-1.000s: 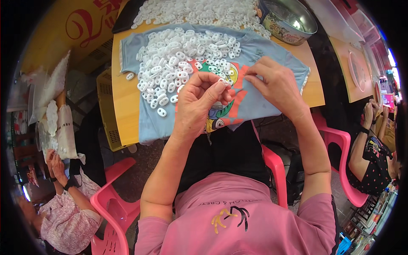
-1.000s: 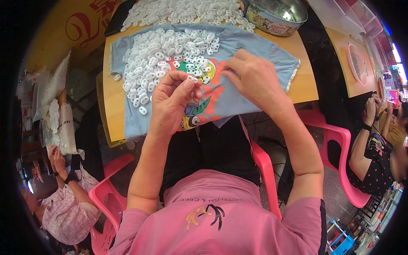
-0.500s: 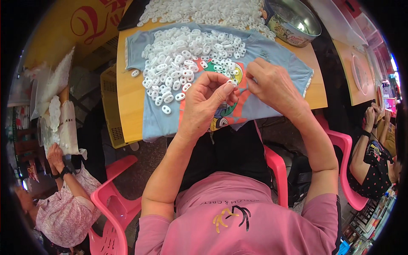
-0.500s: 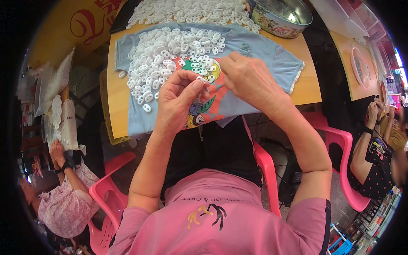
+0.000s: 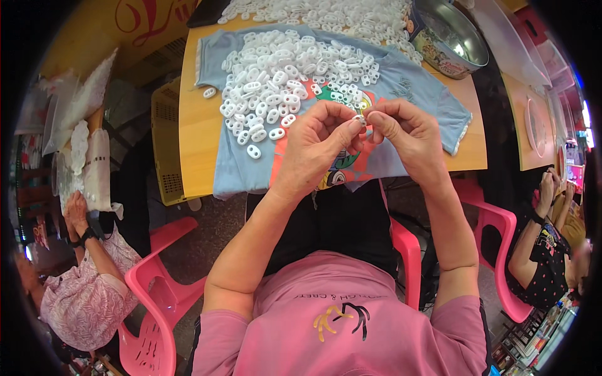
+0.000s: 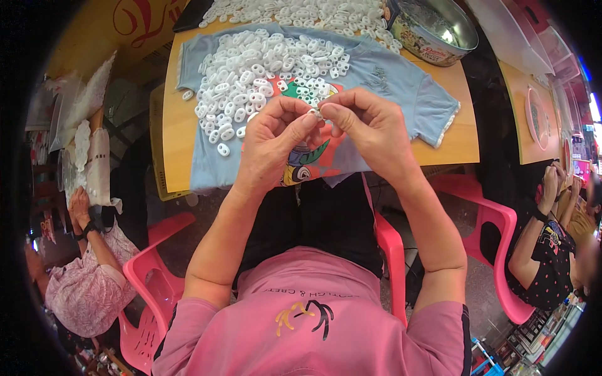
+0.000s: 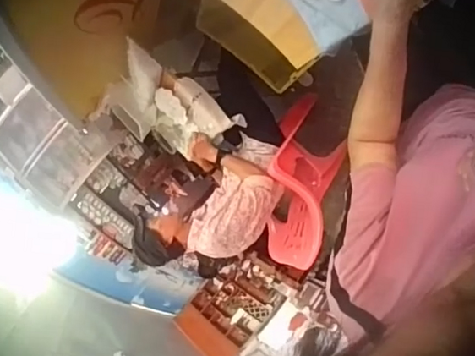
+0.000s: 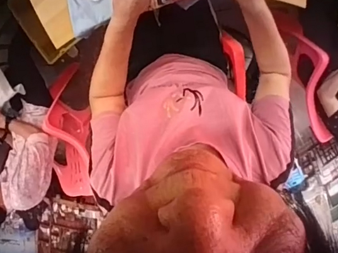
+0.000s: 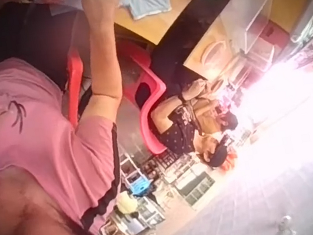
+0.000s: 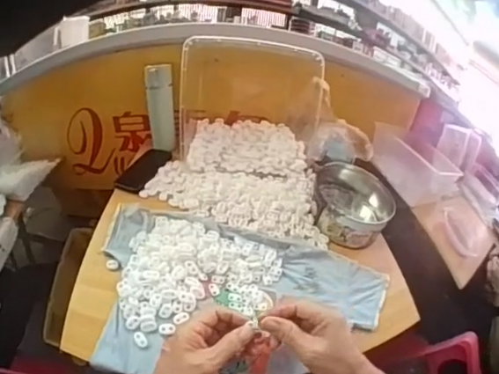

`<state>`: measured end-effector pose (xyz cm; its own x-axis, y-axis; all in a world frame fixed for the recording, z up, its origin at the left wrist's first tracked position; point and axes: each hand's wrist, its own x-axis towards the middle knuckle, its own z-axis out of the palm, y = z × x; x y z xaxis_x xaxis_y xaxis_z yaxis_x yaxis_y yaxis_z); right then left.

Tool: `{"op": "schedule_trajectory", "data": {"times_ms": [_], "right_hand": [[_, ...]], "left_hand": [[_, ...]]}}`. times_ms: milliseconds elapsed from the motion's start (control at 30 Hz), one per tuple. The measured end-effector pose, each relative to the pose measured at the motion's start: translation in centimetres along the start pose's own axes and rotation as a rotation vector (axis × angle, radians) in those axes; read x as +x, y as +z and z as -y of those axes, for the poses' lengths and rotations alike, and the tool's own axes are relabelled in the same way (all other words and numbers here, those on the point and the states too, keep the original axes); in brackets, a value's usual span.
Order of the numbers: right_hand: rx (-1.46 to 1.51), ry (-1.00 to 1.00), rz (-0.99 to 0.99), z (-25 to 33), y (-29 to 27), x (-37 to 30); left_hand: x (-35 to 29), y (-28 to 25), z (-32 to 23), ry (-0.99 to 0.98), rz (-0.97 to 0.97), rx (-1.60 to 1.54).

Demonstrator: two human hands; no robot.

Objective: Connecting small white plastic link components together by hand on a workbench.

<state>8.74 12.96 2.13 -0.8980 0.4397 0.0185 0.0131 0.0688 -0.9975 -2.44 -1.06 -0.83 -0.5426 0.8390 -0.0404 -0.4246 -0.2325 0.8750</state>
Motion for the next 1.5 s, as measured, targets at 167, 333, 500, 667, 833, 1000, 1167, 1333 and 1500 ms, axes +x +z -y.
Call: {"op": "schedule_trajectory", "data": {"times_ms": [167,333,500,667,833,1000,1167,1333,1500], "right_hand": [[0.009,-0.004,-0.041,-0.2,0.7,-0.1],[-0.044,-0.008,-0.088,-0.3,1.1,-0.3],[-0.034,0.007,-0.098,-0.3,1.1,-0.3],[-0.01,-0.018,-0.111,-0.4,1.5,-0.3],[0.004,0.015,-0.128,-0.5,1.4,-0.3],[-0.004,0.002,-0.142,-0.6,1.7,-0.4],[-0.019,-0.011,-0.155,-0.4,2.0,-0.5],[-0.142,-0.105,-0.172,-0.3,2.4,-0.5],[-0.397,-0.258,-0.171,-0.4,2.0,0.1]], "left_hand": [[-0.1,0.0,0.1,-0.002,-0.007,-0.004],[-0.1,-0.1,0.2,0.01,0.011,0.021],[0.0,0.0,0.2,0.026,-0.015,-0.001],[0.0,0.1,0.1,0.015,-0.033,-0.004],[0.0,-0.1,0.2,0.007,-0.001,0.009],[-0.1,0.0,0.2,0.004,-0.018,0.026],[0.0,0.1,0.3,0.035,-0.038,0.036],[-0.1,0.1,0.3,0.044,-0.052,0.039],[-0.2,0.1,0.5,0.042,-0.036,0.047]]}}
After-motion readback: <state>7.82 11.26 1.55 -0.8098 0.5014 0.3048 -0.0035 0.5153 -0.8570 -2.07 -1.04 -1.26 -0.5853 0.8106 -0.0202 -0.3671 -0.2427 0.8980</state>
